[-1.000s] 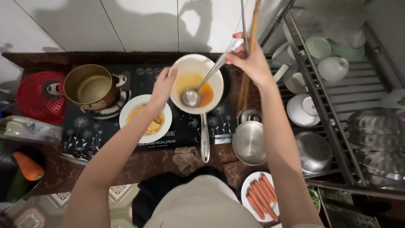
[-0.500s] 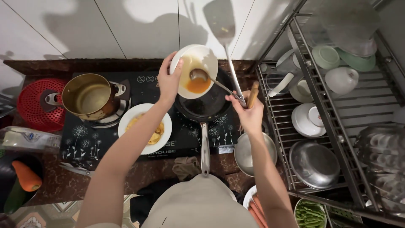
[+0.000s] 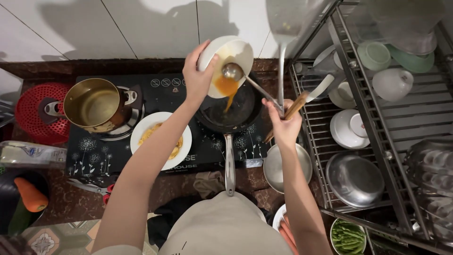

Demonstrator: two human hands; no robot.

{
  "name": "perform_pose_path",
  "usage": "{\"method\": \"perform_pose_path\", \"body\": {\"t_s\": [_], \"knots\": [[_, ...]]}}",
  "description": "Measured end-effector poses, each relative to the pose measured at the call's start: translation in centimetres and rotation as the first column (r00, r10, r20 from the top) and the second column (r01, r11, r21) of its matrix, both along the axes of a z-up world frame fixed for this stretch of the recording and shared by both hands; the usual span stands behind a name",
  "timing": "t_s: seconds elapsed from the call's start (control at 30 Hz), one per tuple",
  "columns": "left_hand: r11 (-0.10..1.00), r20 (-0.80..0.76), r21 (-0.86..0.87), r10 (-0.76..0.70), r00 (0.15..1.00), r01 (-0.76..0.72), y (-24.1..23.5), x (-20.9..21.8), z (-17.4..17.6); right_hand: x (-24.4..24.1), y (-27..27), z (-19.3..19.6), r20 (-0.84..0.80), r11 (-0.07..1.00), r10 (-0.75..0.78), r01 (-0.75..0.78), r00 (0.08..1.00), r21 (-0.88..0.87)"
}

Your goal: Cooking an omelette in a pan using a spatula and chopsticks.

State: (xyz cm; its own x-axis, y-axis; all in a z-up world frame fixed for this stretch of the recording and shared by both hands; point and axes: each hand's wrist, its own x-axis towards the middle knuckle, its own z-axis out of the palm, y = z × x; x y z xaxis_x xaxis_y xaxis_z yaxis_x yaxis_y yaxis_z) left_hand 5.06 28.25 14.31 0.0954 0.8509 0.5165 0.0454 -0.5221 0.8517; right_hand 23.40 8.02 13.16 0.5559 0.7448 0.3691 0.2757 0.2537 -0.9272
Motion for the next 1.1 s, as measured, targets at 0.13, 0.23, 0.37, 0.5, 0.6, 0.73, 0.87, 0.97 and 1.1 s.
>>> {"method": "perform_pose_path", "body": {"t_s": [0.13,0.23,0.37,0.5,0.6,0.73,0.87,0.97,1.1], "knots": [[0.997,0.041,0.081,-0.008,0.999,0.005,1.0,1.6,0.1,0.4,0.1,1.0,0.01,0.999,-0.022,0.022,1.0,0.05],[0.99,0.078,0.139,-0.007,0.997,-0.004,2.7,2.5,0.1,0.3,0.4,2.2,0.027,0.998,-0.049,0.048,0.998,0.026],[0.97,0.073,0.24,-0.059,0.996,0.04,5.8,2.5,-0.6,0.5,1.4,2.4,0.045,0.998,-0.062,0.061,0.997,0.024],[0.965,0.027,0.262,-0.027,0.999,0.019,3.5,-0.4,2.4,-0.3,2.0,2.7,-0.007,0.999,-0.021,0.021,1.0,0.044],[0.94,-0.037,0.341,0.013,0.999,0.0,2.8,-1.8,3.1,-0.9,1.9,3.3,-0.021,0.999,-0.028,0.027,0.999,-0.024],[0.926,-0.097,0.376,0.018,0.995,0.02,1.6,-2.5,3.8,-1.4,1.0,3.4,-0.043,0.995,-0.04,0.036,0.998,-0.09],[0.868,-0.11,0.496,0.03,0.993,0.029,1.2,-1.3,3.5,-0.8,-0.2,3.0,-0.02,0.999,-0.053,0.053,0.998,-0.003],[0.859,-0.139,0.508,0.003,0.99,0.069,0.4,-0.3,4.5,0.0,-1.2,2.7,-0.092,0.997,-0.039,0.045,0.995,0.062],[0.85,-0.187,0.516,-0.007,0.982,0.105,0.2,0.8,5.5,0.7,-1.8,2.6,-0.127,0.993,-0.019,0.034,0.992,0.116]]}}
